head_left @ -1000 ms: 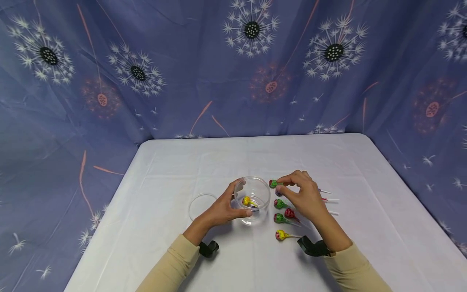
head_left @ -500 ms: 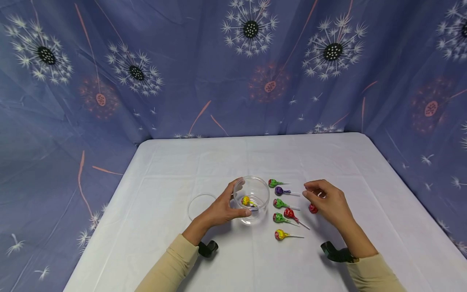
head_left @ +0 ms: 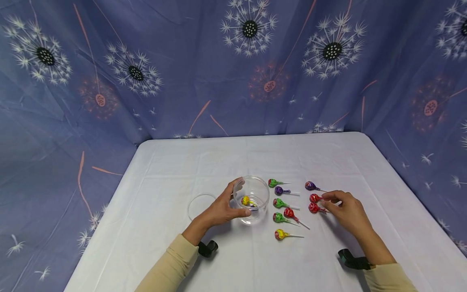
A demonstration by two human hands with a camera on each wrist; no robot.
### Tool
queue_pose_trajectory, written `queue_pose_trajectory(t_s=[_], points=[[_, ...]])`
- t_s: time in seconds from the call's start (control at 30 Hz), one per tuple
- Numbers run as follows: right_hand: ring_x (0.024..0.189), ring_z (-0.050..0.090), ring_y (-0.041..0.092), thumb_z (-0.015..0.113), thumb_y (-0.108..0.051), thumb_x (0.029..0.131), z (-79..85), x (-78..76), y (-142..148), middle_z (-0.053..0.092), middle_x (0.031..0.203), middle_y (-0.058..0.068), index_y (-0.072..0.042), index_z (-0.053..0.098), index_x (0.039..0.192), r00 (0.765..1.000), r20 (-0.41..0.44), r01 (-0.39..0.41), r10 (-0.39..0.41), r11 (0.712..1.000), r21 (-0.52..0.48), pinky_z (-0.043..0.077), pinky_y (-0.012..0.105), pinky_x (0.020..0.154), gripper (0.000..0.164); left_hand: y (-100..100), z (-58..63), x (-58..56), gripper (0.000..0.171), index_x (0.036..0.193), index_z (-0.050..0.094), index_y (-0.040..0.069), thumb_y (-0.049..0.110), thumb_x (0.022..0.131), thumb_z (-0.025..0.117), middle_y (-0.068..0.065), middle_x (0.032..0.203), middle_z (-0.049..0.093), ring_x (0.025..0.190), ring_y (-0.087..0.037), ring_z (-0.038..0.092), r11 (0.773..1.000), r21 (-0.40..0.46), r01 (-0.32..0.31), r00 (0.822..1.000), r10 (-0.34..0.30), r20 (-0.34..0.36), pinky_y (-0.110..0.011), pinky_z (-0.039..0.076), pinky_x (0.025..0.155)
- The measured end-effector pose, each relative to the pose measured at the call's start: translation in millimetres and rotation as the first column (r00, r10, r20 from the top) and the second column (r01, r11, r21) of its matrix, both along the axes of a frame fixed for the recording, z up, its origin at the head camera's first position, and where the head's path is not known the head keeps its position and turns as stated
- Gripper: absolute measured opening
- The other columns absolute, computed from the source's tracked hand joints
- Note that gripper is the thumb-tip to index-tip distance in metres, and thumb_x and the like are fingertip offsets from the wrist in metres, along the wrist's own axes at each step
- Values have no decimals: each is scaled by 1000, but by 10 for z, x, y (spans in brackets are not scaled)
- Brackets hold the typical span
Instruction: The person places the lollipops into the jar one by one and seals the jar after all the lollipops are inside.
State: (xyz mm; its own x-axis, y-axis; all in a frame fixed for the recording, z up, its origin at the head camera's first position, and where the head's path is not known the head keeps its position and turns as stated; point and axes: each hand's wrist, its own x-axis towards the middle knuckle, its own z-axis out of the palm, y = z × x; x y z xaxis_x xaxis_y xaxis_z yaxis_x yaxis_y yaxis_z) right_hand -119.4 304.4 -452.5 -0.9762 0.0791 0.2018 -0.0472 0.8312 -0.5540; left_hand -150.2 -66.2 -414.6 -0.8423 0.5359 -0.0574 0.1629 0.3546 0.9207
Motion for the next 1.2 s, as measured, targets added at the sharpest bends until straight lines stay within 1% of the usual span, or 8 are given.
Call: queue_pose_trajectory(t_s=[0.07,0.17,0.3,0.53,0.77,0.87,1.1,1.2], points=[[82,54,19,69,-19,85,-37,17,43,69,91,9,-10,70,99,1000,21,2,-2,1000,4,41,25,62,17,-2,-3,-2,95,151,16,15,22,79,77,-14,153,28,139,-40,30,1000,2,2,1000,-2,-1,-51,27,115],[83,55,23,71,-17,83,-86,42,96,68,90,10,-8,71,98,1000,27,2,-2,1000,7,40,25,60,18,-3,-8,-2,95,151,16,15,22,79,77,-15,152,28,139,-40,31,1000,5,3,1000,-3,-1,-51,27,115],[82,55,23,72,-14,80,-142,67,151,69,88,10,-7,72,97,1000,23,-7,7,1000,18,38,24,59,18,-2,-15,-4,94,150,17,15,22,78,77,-15,152,29,139,-40,31,1000,3,-1,1000,1,1,-51,27,115],[85,58,25,74,-17,79,-215,92,220,70,93,12,-8,72,97,998,65,-21,20,1000,16,40,27,65,20,-7,-14,1,95,151,16,13,22,78,77,-17,152,28,139,-40,31,1000,8,4,1000,-4,-3,-51,27,114],[88,55,24,73,-17,80,-286,90,270,69,94,13,-8,72,96,994,105,-23,22,1000,4,39,29,68,18,-11,-17,5,96,151,15,14,23,79,77,-16,152,28,138,-41,31,1000,13,7,1000,-7,-3,-52,28,114],[86,52,22,73,-17,81,-293,90,283,68,93,11,-9,73,95,993,119,-24,23,1000,4,38,28,67,17,-11,-17,5,96,151,15,14,24,79,77,-15,152,28,138,-41,31,1000,12,8,1000,-8,0,-52,28,114],[80,47,15,71,-15,82,-322,76,309,66,89,7,-10,74,94,992,121,-34,33,999,6,36,23,63,14,-6,-1,3,95,151,15,14,23,79,77,-16,152,28,139,-40,31,1000,14,12,1000,-12,-7,-51,28,114],[81,44,17,70,-13,83,-347,74,312,64,87,6,-8,74,94,992,121,-37,37,999,2,33,25,65,13,-7,-1,3,95,151,15,13,24,79,77,-16,152,28,139,-40,31,1000,13,15,1000,-15,-9,-51,28,114]])
